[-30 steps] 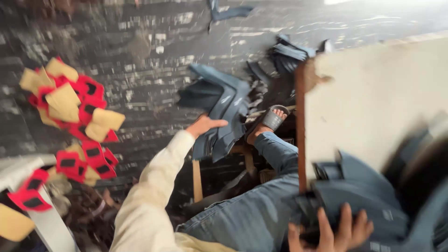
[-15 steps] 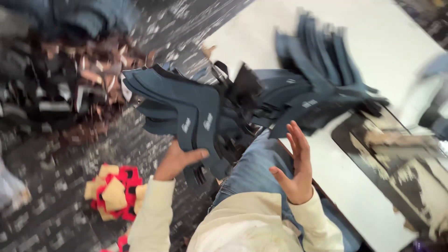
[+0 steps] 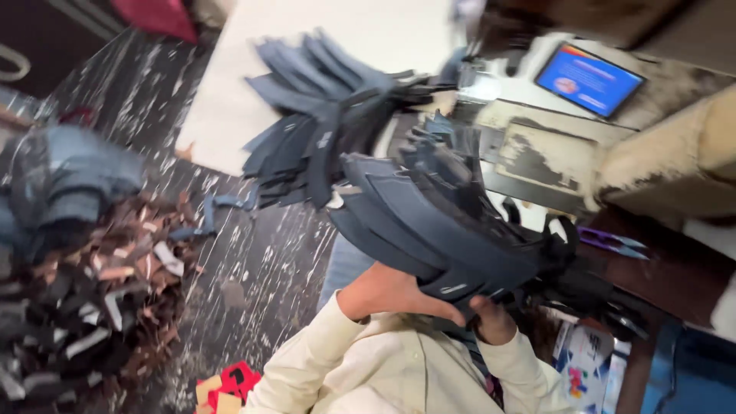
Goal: Stitching shoe upper components using an industrial sewing machine.
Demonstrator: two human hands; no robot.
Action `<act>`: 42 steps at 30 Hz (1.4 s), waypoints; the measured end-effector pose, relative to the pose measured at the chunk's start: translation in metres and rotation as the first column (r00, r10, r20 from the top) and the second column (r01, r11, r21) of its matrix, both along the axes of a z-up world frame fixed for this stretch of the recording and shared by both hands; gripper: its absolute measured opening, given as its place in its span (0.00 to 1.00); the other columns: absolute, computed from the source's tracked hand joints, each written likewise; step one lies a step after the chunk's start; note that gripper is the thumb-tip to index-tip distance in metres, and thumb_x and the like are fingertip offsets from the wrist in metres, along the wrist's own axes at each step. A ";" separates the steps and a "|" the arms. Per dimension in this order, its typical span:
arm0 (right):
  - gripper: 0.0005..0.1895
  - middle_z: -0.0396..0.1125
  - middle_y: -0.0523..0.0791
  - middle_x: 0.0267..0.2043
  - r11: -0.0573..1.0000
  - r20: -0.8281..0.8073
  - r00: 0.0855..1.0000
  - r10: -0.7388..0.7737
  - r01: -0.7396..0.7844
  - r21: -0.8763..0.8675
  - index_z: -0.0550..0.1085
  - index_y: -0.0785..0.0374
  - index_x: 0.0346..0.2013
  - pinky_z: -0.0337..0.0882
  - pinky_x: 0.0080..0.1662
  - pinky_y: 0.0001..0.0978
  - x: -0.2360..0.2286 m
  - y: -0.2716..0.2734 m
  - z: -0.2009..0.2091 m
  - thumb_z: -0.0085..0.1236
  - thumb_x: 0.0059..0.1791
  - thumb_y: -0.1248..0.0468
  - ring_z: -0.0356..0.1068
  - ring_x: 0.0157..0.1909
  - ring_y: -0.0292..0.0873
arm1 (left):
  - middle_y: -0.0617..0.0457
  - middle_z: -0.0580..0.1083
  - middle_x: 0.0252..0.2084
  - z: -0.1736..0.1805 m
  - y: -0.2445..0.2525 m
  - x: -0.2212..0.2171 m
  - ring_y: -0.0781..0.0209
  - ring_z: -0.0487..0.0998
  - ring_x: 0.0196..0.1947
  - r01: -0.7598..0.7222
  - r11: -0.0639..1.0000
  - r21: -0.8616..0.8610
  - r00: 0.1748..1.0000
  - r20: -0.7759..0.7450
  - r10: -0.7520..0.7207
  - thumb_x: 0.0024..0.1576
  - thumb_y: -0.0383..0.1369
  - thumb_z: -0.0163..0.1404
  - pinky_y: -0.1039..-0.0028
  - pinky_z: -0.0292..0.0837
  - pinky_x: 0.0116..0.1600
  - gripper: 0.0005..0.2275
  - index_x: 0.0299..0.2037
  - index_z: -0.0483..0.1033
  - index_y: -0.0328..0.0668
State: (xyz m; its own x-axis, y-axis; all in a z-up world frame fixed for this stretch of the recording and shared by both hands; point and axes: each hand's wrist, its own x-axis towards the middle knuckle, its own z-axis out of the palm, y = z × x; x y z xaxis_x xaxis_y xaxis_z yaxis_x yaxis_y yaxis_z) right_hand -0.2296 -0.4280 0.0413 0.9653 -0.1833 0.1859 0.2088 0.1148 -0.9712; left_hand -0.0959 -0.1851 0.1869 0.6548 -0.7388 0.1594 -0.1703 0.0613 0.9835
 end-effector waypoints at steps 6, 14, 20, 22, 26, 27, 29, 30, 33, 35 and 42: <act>0.32 0.68 0.46 0.58 0.720 -0.387 0.886 -0.256 0.442 0.535 0.68 0.63 0.62 0.68 0.59 0.42 -0.024 -0.040 -0.048 0.61 0.50 0.49 0.69 0.59 0.46 | 0.47 0.79 0.52 0.020 -0.083 0.024 0.47 0.79 0.52 0.040 0.993 0.113 0.922 0.380 -0.081 0.39 0.55 0.67 0.64 0.72 0.58 0.35 0.53 0.80 0.41; 0.19 0.70 0.50 0.59 0.484 -0.172 0.828 -0.535 0.466 0.741 0.72 0.67 0.55 0.64 0.64 0.44 -0.043 -0.032 -0.091 0.57 0.57 0.56 0.67 0.63 0.49 | 0.39 0.78 0.45 0.023 -0.147 0.022 0.37 0.78 0.47 -0.147 0.983 0.112 0.764 0.644 0.041 0.54 0.56 0.55 0.57 0.73 0.55 0.27 0.48 0.79 0.37; 0.18 0.68 0.46 0.62 0.565 -0.346 0.648 -0.678 0.761 0.318 0.73 0.69 0.57 0.65 0.62 0.37 0.020 0.005 0.015 0.53 0.54 0.63 0.66 0.62 0.42 | 0.39 0.75 0.31 -0.031 -0.189 0.060 0.36 0.75 0.36 -0.070 0.875 0.479 0.877 0.447 -0.174 0.61 0.55 0.51 0.54 0.70 0.41 0.26 0.29 0.77 0.34; 0.17 0.68 0.47 0.61 0.595 -0.363 0.666 -0.652 0.746 0.299 0.74 0.71 0.55 0.66 0.61 0.38 0.013 0.002 0.003 0.55 0.55 0.63 0.66 0.61 0.43 | 0.40 0.74 0.31 -0.039 -0.183 0.055 0.37 0.75 0.35 -0.117 0.893 0.435 0.925 0.376 -0.062 0.62 0.52 0.51 0.53 0.69 0.41 0.24 0.29 0.76 0.34; 0.20 0.67 0.46 0.62 0.675 -0.012 0.794 -0.608 0.508 -0.534 0.73 0.70 0.62 0.66 0.64 0.35 0.009 -0.018 -0.014 0.49 0.58 0.61 0.68 0.63 0.40 | 0.40 0.75 0.40 -0.051 -0.156 0.042 0.38 0.74 0.41 -0.303 0.922 0.242 0.902 0.385 0.195 0.62 0.43 0.51 0.55 0.67 0.47 0.16 0.44 0.74 0.34; 0.20 0.67 0.46 0.62 0.669 -0.014 0.789 -0.615 0.513 -0.538 0.73 0.70 0.62 0.66 0.64 0.35 0.026 -0.016 0.012 0.49 0.58 0.61 0.68 0.63 0.40 | 0.40 0.75 0.40 -0.047 -0.152 0.039 0.38 0.74 0.41 -0.293 0.925 0.241 0.905 0.381 0.188 0.62 0.43 0.51 0.55 0.67 0.47 0.16 0.44 0.74 0.34; 0.17 0.71 0.45 0.53 0.612 -0.475 0.614 -0.630 0.769 0.182 0.74 0.68 0.54 0.70 0.53 0.36 0.062 -0.012 0.063 0.57 0.53 0.61 0.69 0.52 0.41 | 0.40 0.74 0.55 -0.040 -0.141 0.035 0.39 0.73 0.55 -0.336 0.940 0.056 0.878 0.379 0.292 0.65 0.40 0.51 0.57 0.67 0.59 0.20 0.60 0.69 0.34; 0.17 0.71 0.45 0.53 0.607 -0.472 0.610 -0.637 0.774 0.181 0.74 0.68 0.54 0.70 0.53 0.36 0.051 -0.022 0.049 0.57 0.53 0.61 0.69 0.52 0.41 | 0.40 0.74 0.55 -0.034 -0.139 0.032 0.39 0.73 0.55 -0.329 0.943 0.052 0.880 0.379 0.287 0.65 0.40 0.51 0.57 0.67 0.59 0.20 0.60 0.69 0.34; 0.20 0.71 0.46 0.53 0.642 -0.386 0.671 -0.633 0.733 0.223 0.74 0.66 0.52 0.71 0.53 0.35 0.039 -0.035 0.021 0.53 0.56 0.53 0.70 0.52 0.40 | 0.33 0.66 0.66 -0.009 -0.133 0.037 0.36 0.67 0.65 -0.361 0.933 -0.012 0.793 0.523 0.314 0.61 0.41 0.55 0.56 0.65 0.67 0.26 0.65 0.66 0.34; 0.31 0.72 0.43 0.53 0.562 -0.386 0.713 -0.586 0.700 0.440 0.74 0.58 0.55 0.71 0.55 0.32 0.037 -0.032 0.028 0.40 0.51 0.39 0.73 0.53 0.40 | 0.41 0.69 0.59 0.013 -0.136 0.036 0.42 0.69 0.60 -0.274 0.962 -0.011 0.766 0.602 0.225 0.56 0.48 0.59 0.56 0.63 0.63 0.33 0.65 0.66 0.31; 0.48 0.69 0.48 0.54 0.415 -0.355 0.708 -0.611 0.668 0.618 0.68 0.69 0.58 0.64 0.62 0.37 0.008 -0.051 -0.033 0.41 0.54 0.24 0.67 0.57 0.48 | 0.42 0.68 0.44 0.010 -0.146 0.049 0.43 0.69 0.46 -0.167 0.972 0.166 0.830 0.556 0.048 0.43 0.44 0.62 0.57 0.63 0.49 0.35 0.57 0.67 0.27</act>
